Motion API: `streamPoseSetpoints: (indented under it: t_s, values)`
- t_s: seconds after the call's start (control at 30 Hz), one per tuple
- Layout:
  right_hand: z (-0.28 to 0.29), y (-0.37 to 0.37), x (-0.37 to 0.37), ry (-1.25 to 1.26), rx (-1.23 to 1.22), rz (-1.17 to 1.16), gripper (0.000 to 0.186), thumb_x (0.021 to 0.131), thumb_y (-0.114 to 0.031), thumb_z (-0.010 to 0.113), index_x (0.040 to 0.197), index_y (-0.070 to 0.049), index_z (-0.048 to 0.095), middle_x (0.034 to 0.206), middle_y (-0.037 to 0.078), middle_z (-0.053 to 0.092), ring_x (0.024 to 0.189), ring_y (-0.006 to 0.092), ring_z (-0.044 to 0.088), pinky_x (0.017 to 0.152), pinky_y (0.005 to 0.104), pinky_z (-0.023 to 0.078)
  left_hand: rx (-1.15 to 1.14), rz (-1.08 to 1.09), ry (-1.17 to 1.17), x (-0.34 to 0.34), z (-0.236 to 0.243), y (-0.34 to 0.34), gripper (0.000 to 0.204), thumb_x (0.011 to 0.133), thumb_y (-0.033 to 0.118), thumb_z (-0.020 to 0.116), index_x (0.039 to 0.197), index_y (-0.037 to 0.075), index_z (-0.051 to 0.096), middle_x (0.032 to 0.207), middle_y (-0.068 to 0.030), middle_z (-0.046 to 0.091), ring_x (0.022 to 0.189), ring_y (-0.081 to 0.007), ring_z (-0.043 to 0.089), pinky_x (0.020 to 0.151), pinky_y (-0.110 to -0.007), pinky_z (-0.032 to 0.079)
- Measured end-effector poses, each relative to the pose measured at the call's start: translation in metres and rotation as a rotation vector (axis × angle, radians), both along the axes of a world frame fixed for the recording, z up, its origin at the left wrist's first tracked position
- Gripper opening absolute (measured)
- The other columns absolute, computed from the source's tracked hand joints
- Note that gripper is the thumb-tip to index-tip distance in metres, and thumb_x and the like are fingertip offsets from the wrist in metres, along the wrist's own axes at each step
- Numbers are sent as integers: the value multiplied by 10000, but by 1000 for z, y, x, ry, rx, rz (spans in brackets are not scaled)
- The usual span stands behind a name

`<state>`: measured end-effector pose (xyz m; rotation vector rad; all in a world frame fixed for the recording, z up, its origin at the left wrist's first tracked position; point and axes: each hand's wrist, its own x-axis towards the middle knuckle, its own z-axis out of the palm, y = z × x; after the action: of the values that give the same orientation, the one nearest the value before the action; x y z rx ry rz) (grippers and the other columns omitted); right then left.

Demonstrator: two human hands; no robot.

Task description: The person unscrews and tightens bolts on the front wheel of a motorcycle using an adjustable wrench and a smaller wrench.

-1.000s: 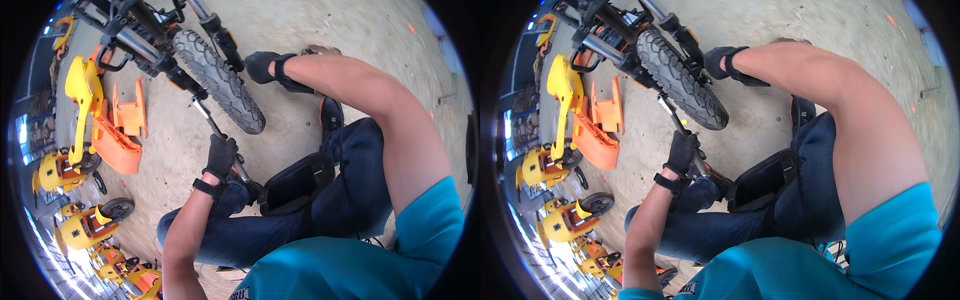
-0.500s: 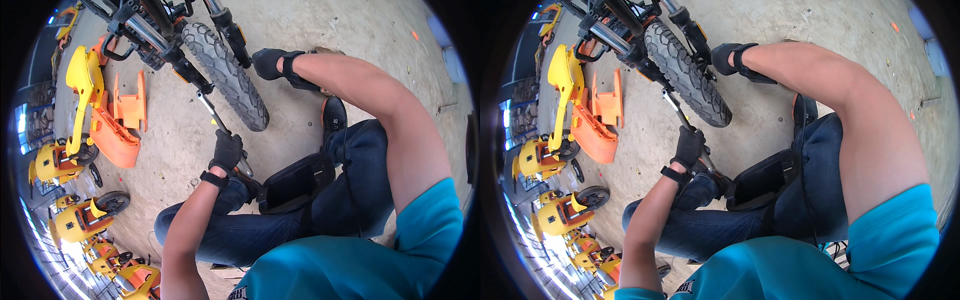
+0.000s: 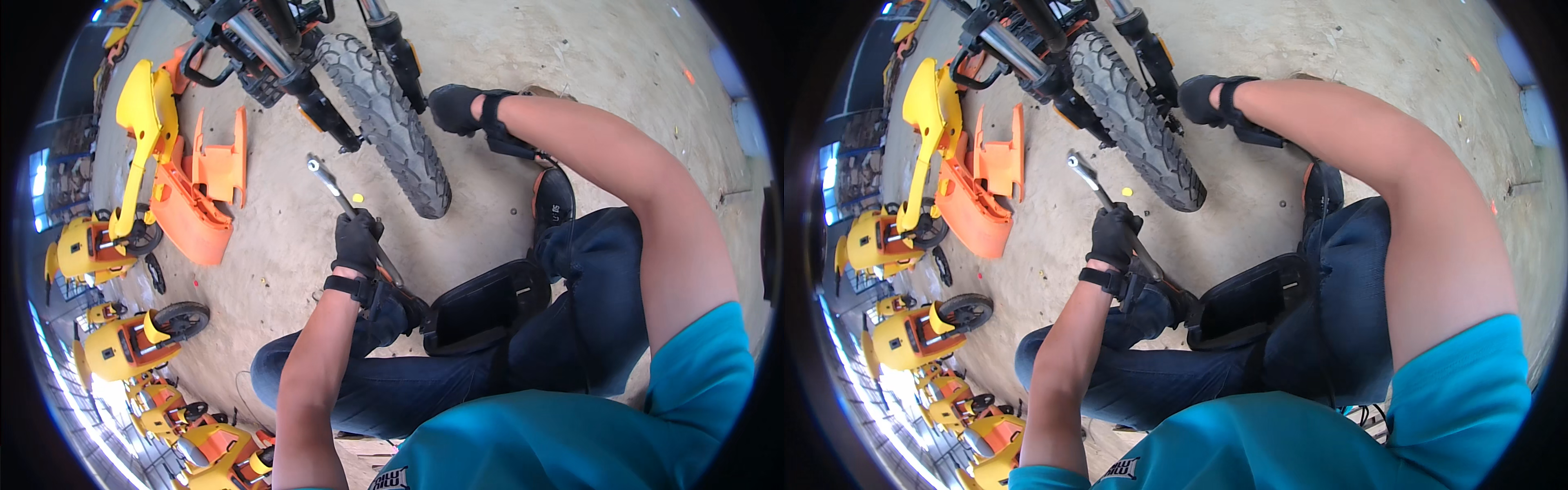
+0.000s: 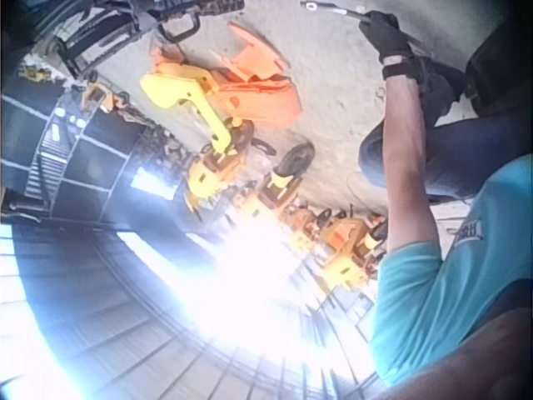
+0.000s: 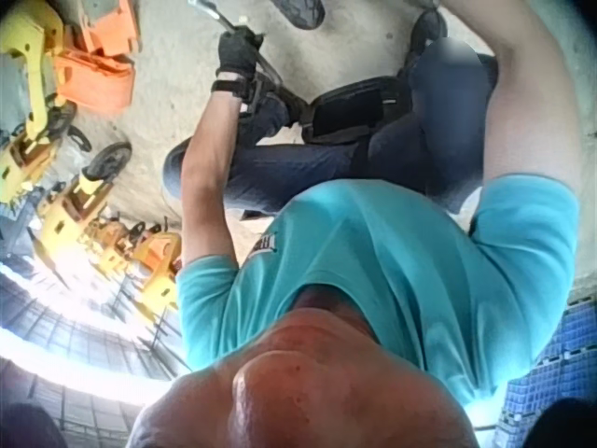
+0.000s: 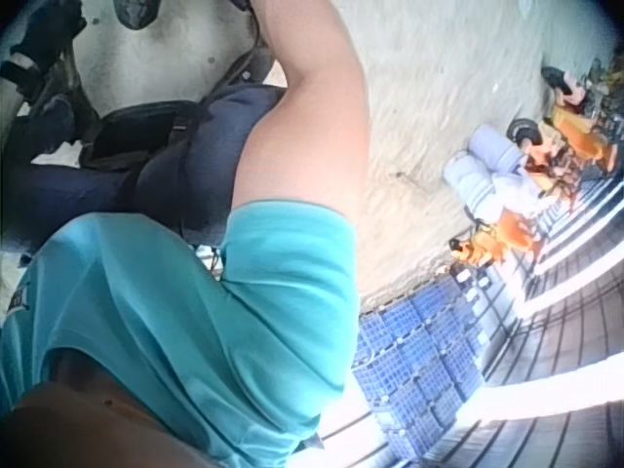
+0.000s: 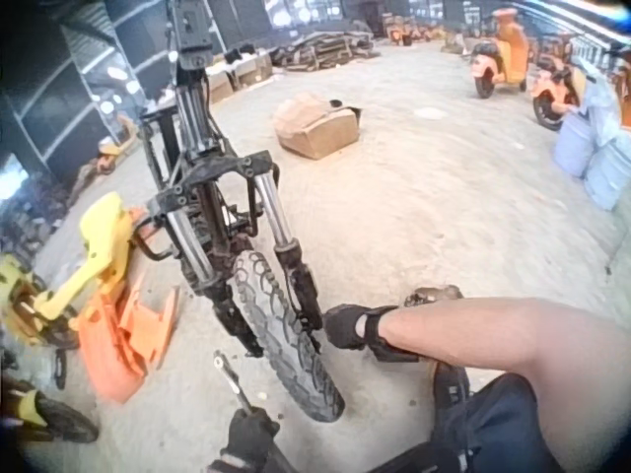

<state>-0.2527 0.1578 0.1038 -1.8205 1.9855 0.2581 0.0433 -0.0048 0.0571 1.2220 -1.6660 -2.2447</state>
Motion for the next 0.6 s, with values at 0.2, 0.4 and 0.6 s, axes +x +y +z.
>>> streamPoseSetpoints:
  t_s: [0.2,0.4,0.6]
  values:
    - [-15,5,-1,-389,-65,-461,215,889,-135,434,792,14,556,634,160,615,484,256,624,395,362,474,-48,103,256,9,94,-36,114,900,121,534,944,15,525,832,-98,558,771,-214,594,761,-335,522]
    - [-72,43,17,-255,68,-112,147,706,-224,607,712,-96,680,685,101,649,665,270,635,670,406,502,-51,139,357,-4,188,-48,310,958,119,493,1227,-29,449,1030,-154,565,965,-270,571,913,-376,478]
    - [-54,73,44,-140,105,-239,178,745,-111,562,799,2,689,828,207,673,783,341,665,704,423,529,-47,182,444,-15,187,-49,402,919,86,514,1291,-31,418,1057,-153,579,966,-257,579,913,-365,475]
